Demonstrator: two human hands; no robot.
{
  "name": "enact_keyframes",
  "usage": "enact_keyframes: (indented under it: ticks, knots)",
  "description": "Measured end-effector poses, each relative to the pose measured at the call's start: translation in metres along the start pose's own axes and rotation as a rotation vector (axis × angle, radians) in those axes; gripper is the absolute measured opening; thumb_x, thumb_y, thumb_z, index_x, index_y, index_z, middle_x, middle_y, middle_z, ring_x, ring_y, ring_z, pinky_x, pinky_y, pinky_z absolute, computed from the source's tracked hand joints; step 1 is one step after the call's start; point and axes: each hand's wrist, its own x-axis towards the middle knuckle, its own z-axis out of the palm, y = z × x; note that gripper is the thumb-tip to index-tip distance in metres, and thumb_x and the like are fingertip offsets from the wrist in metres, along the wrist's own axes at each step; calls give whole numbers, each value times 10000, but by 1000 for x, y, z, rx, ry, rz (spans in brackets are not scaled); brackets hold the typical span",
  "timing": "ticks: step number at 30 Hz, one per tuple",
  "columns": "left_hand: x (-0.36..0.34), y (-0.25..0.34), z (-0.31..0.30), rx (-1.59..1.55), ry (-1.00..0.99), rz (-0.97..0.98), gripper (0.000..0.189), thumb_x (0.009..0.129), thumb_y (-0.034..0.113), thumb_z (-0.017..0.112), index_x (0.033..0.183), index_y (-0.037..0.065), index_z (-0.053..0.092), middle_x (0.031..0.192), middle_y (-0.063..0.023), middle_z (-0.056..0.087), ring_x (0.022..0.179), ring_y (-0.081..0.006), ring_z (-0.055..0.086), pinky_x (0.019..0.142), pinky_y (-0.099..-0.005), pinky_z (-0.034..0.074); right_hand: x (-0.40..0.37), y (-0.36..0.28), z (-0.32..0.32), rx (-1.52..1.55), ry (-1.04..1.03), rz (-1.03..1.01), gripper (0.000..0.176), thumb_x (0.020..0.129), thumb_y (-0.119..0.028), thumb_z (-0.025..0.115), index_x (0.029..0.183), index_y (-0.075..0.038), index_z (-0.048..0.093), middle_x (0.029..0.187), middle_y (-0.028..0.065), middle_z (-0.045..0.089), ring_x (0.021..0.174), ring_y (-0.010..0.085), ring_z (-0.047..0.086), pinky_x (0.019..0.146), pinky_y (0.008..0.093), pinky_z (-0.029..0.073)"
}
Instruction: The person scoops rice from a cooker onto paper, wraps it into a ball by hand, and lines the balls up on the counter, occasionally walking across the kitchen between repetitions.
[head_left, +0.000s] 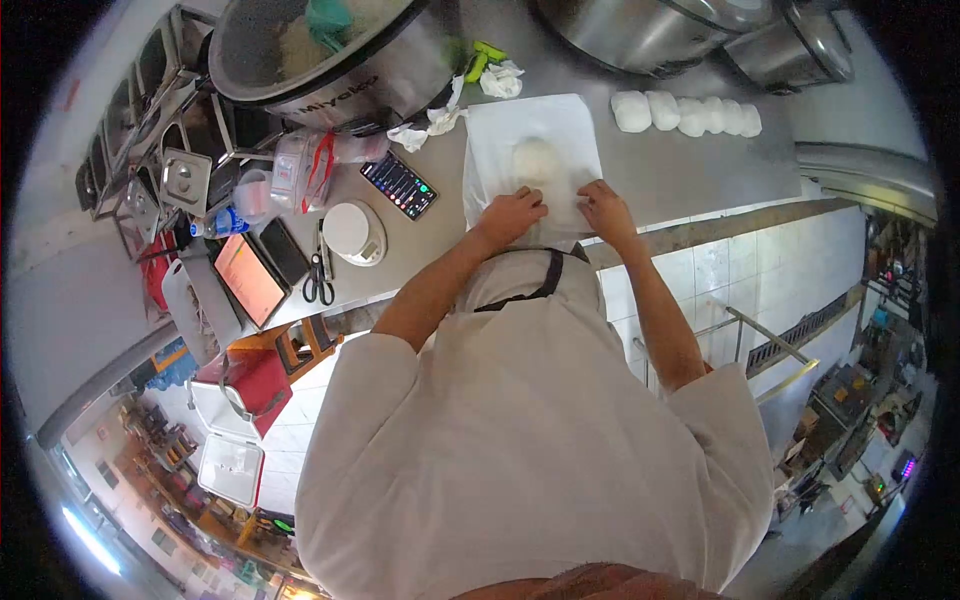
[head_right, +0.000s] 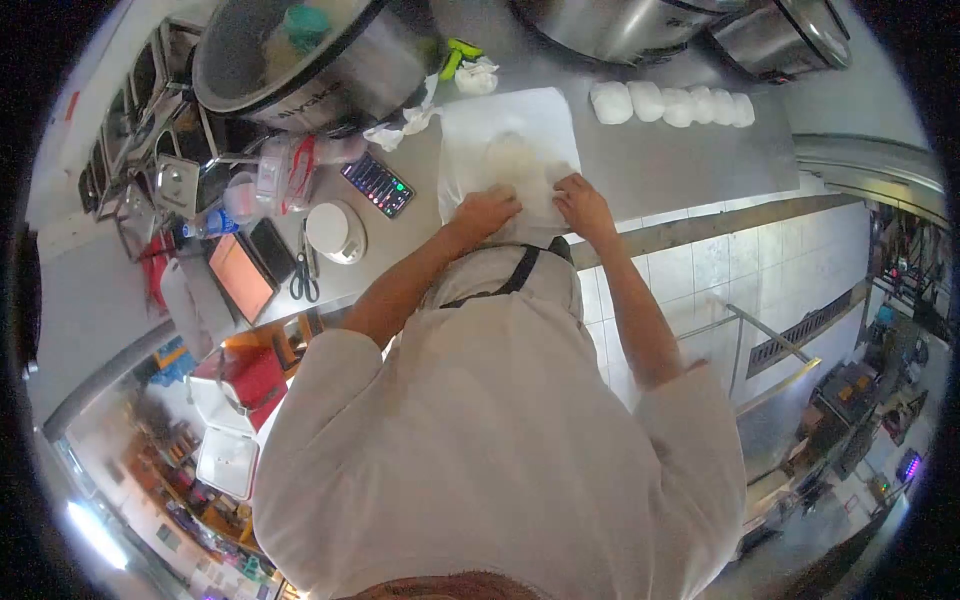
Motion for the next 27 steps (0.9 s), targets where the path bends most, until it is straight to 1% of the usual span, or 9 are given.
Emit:
enact_keyframes:
  ticks: [3, 5, 8, 11, 15, 18, 20, 24, 27]
  knots:
    - [1, 5, 3, -22, -13, -48, 170, 858, 199, 677, 1003, 112, 657, 1073, -51, 602, 1084, -253, 612, 774, -410, 587, -17, -6, 4, -156, 95, -159, 279, 802, -106, 784, 1048, -53, 664, 1067, 120, 629, 1015, 334, 631, 874, 428, 527]
    - [4, 20, -11, 5, 23, -58, 132, 861, 217, 661, 916, 96, 648, 1002, -43, 593, 1027, -238, 620, 695, -378, 608, -21, -2, 6, -104, 119, -170, 280, 798, -108, 781, 1049, -61, 668, 1063, 115, 632, 1026, 334, 625, 885, 427, 523]
    - [10, 20, 3, 28, 70, -100, 184, 857, 262, 685, 898, 84, 656, 1010, -43, 599, 1019, -239, 619, 689, -371, 605, -18, -6, 2, -67, 120, -168, 267, 799, -106, 768, 1043, -62, 670, 1042, 112, 636, 1011, 341, 626, 875, 429, 525]
    - [12, 17, 9, 29, -18, -85, 212, 856, 273, 694, 915, 73, 653, 1022, -53, 597, 1018, -247, 618, 720, -376, 604, -9, 11, 5, -53, 73, -184, 192, 843, -145, 715, 1010, -66, 663, 1057, 111, 639, 1008, 342, 637, 851, 443, 539]
    - [11, 23, 5, 19, 73, -16, 227, 851, 265, 693, 927, 57, 642, 1042, -71, 585, 1030, -243, 618, 775, -375, 599, 3, 13, 6, -50, 6, -101, 105, 903, -154, 648, 943, -57, 646, 1023, 118, 656, 958, 351, 652, 816, 466, 546]
    - [22, 28, 12, 37, 94, 26, 200, 865, 243, 670, 929, 57, 632, 1033, -87, 580, 1011, -252, 625, 795, -381, 587, 6, 10, 2, -86, 67, -158, 103, 904, -136, 654, 957, -49, 663, 997, 142, 670, 911, 354, 665, 801, 456, 549]
    - [28, 23, 34, 71, 133, 92, 205, 902, 258, 642, 933, 56, 624, 994, -107, 580, 969, -281, 633, 790, -404, 570, 0, 18, 0, 47, 192, -81, 119, 915, -115, 650, 1003, -42, 682, 995, 149, 680, 906, 348, 674, 798, 435, 550]
    - [33, 22, 45, 104, 118, 89, 172, 864, 201, 640, 918, 41, 609, 964, -111, 567, 937, -281, 626, 784, -387, 556, -29, 23, -12, 143, 409, 136, 177, 928, -77, 642, 1081, -17, 706, 1003, 166, 700, 874, 315, 697, 784, 391, 552]
    - [36, 25, 42, 142, 120, 84, 140, 840, 162, 628, 911, 44, 605, 977, -103, 565, 952, -262, 625, 773, -366, 569, -55, 18, -12, 280, 453, 239, 179, 936, -80, 640, 1077, 0, 713, 1016, 171, 711, 852, 288, 704, 767, 378, 554]
